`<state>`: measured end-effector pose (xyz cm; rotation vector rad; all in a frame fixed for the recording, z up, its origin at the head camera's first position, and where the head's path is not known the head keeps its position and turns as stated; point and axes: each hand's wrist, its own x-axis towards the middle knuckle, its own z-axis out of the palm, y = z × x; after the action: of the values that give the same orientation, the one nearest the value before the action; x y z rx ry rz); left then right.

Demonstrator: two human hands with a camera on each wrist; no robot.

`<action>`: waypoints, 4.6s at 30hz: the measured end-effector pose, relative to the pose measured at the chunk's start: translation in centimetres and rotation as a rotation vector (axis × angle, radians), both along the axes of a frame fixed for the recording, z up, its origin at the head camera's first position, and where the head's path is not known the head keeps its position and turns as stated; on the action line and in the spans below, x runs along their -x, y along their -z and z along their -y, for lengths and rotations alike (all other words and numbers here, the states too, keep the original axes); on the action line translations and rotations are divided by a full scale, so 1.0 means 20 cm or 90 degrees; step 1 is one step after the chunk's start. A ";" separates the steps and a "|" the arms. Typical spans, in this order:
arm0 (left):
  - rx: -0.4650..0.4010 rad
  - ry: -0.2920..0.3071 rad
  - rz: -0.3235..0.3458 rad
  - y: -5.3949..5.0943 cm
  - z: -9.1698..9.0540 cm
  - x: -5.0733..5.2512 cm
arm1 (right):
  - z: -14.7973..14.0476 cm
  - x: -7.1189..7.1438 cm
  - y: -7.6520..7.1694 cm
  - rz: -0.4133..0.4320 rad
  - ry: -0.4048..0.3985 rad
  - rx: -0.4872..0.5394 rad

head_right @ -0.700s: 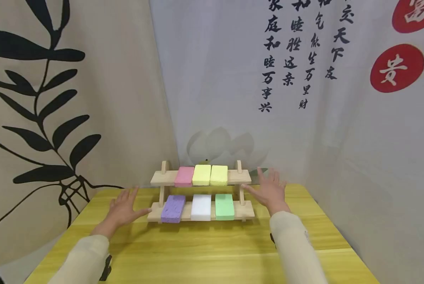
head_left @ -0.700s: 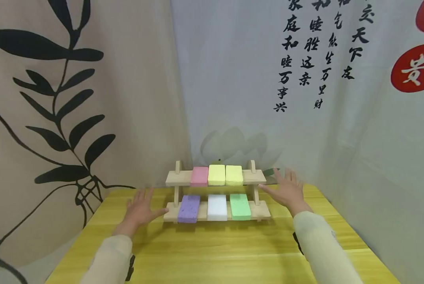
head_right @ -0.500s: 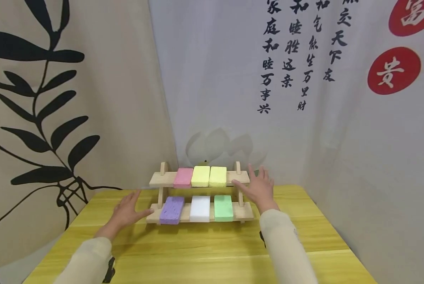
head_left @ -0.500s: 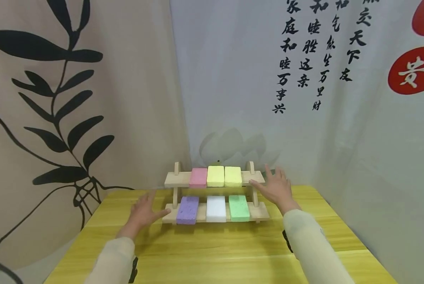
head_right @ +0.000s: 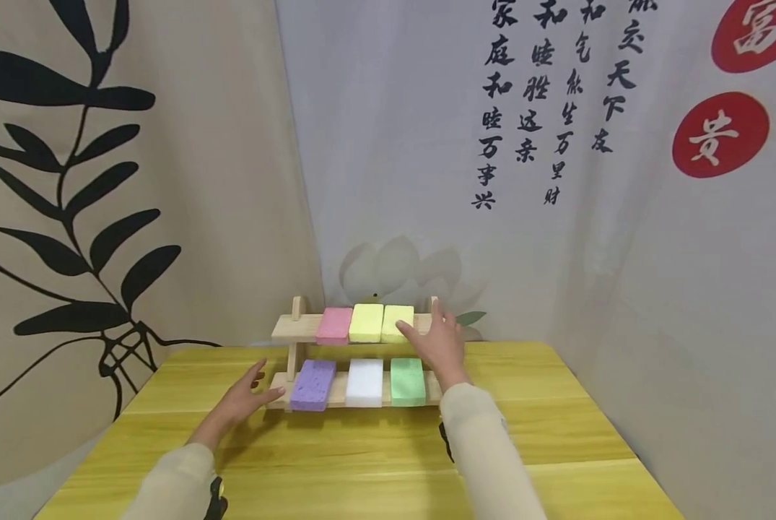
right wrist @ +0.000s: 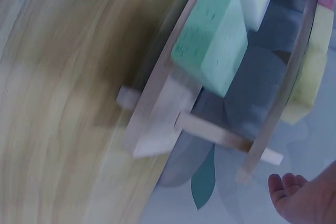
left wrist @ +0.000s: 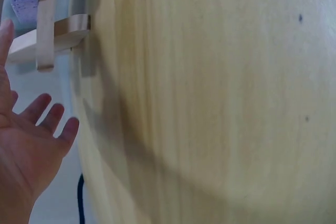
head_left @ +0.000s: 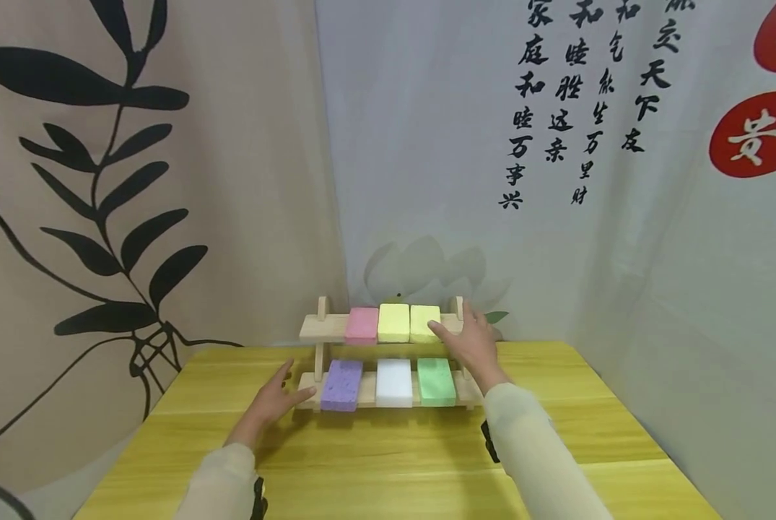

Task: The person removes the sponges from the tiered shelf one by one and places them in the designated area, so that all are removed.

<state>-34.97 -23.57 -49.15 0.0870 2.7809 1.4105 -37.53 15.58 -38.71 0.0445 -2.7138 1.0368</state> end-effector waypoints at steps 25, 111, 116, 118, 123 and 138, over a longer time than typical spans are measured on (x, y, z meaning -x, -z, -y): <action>-0.111 0.025 0.027 0.11 0.00 -0.02 | 0.30 0.05 0.21 -0.021 0.113 0.138; -0.062 0.040 0.048 0.12 0.09 0.08 | -0.57 -0.01 0.64 0.097 0.126 0.222; -0.066 0.044 0.039 0.12 0.08 0.09 | -0.58 -0.02 0.68 0.111 0.114 0.206; -0.067 0.053 0.036 0.12 0.08 0.08 | -0.59 -0.02 0.69 0.117 0.111 0.202; -0.064 0.053 0.032 0.13 0.06 0.08 | -0.61 -0.02 0.71 0.143 0.104 0.186; -0.065 0.039 0.050 0.13 0.06 0.08 | -0.61 -0.04 0.62 0.130 0.093 0.181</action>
<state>-36.49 -24.81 -51.76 0.1161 2.6195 1.5074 -36.67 27.72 -51.16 -0.3210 -2.6626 1.4375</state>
